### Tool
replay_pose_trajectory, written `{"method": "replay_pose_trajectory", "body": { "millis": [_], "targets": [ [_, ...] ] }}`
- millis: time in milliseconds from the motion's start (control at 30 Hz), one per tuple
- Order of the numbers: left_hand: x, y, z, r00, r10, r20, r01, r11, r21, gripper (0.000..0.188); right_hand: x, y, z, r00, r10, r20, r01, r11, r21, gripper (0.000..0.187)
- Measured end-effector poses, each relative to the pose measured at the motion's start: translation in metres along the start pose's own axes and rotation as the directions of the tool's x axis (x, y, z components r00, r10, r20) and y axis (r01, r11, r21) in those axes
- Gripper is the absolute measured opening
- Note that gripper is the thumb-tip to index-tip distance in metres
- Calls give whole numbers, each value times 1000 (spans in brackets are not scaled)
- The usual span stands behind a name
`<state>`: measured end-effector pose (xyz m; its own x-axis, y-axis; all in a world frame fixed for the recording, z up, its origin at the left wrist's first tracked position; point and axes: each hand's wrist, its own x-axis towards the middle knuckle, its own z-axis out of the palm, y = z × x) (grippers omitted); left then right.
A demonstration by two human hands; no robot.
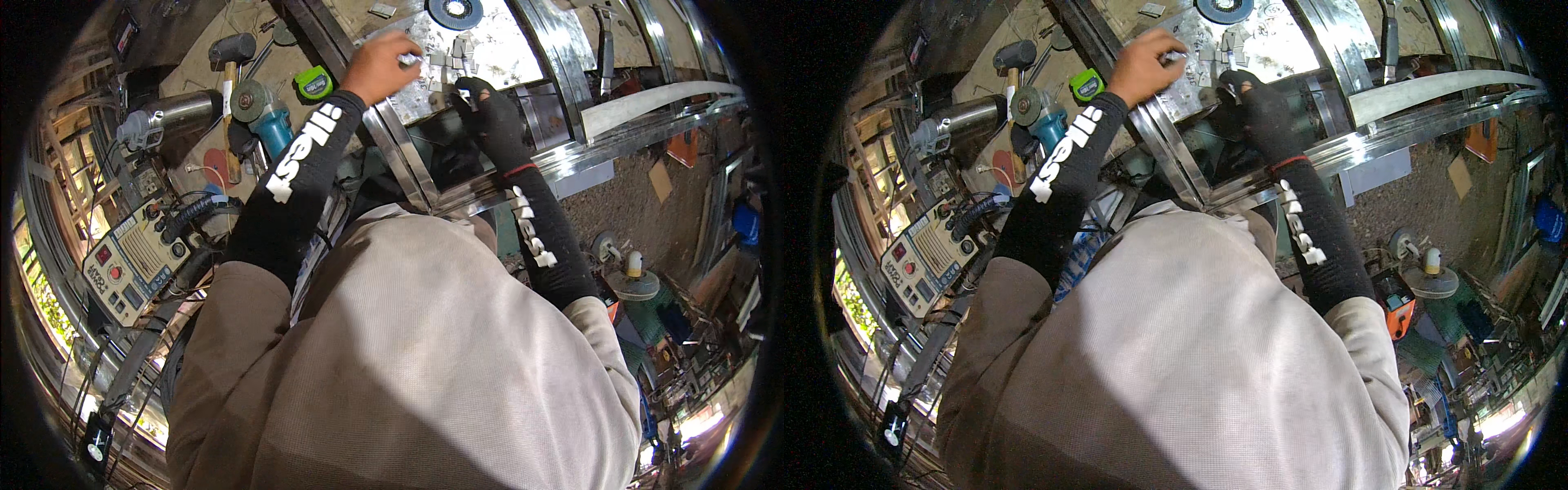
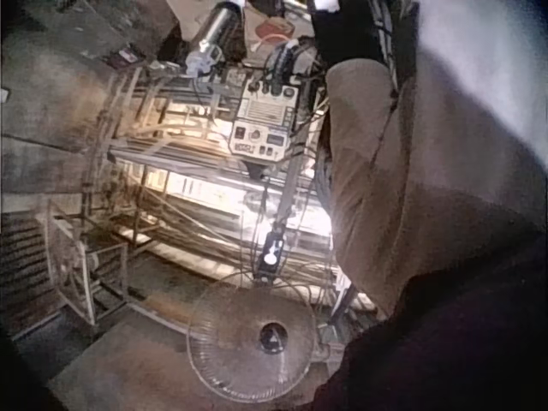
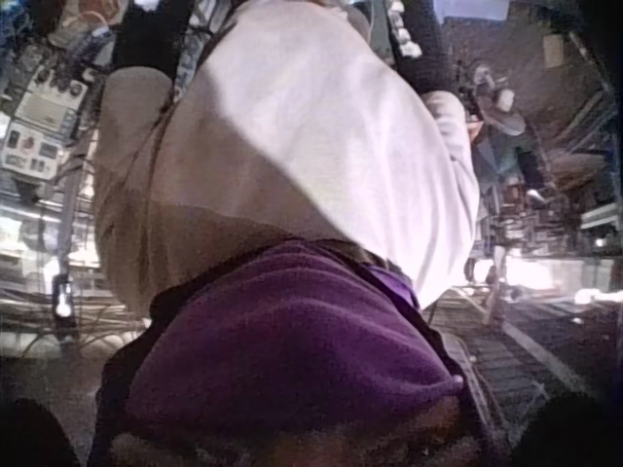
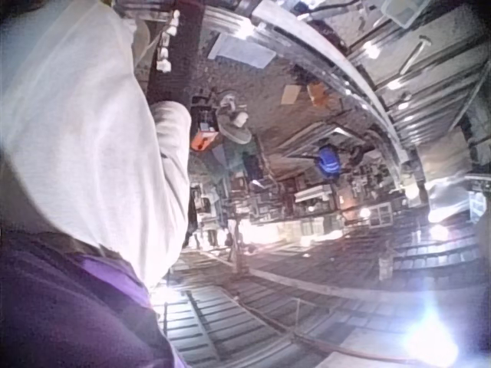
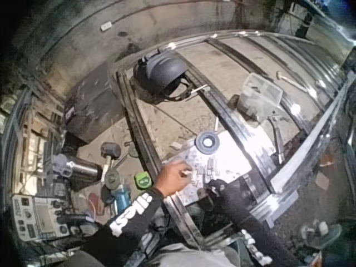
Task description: The person retrieves small metal pieces from a plastic container and places them on a workbench. Using a marker, they mark each piece individually while handling them one at a time. The marked pieces remain on the bench throughout the clip.
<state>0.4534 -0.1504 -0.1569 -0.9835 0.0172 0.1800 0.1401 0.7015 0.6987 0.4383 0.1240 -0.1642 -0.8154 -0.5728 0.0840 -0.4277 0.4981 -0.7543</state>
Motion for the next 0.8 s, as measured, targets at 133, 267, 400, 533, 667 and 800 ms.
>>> {"method": "replay_pose_trajectory", "body": {
  "millis": [133,267,400,533,667,800],
  "targets": [
    [3,-17,-28,995,-69,-75,73,996,59,24,7,6,18,1000,-23,8,23,1000,9,26],
    [-4,-25,-29,984,-93,-150,111,987,120,20,10,8,18,998,-38,54,40,999,-28,26],
    [-5,-29,-25,973,-136,-184,158,981,110,22,22,9,10,998,-63,-21,63,998,17,27],
    [-5,-29,-25,979,-108,-173,131,983,131,22,49,12,-1,973,-116,-197,82,981,-174,20],
    [-3,-29,-24,977,-108,-181,134,982,136,22,65,11,5,960,-277,-40,265,946,-189,19],
    [-4,-30,-22,975,-120,-187,145,981,126,23,72,2,18,962,-266,55,272,950,-152,23]
  ]
}}
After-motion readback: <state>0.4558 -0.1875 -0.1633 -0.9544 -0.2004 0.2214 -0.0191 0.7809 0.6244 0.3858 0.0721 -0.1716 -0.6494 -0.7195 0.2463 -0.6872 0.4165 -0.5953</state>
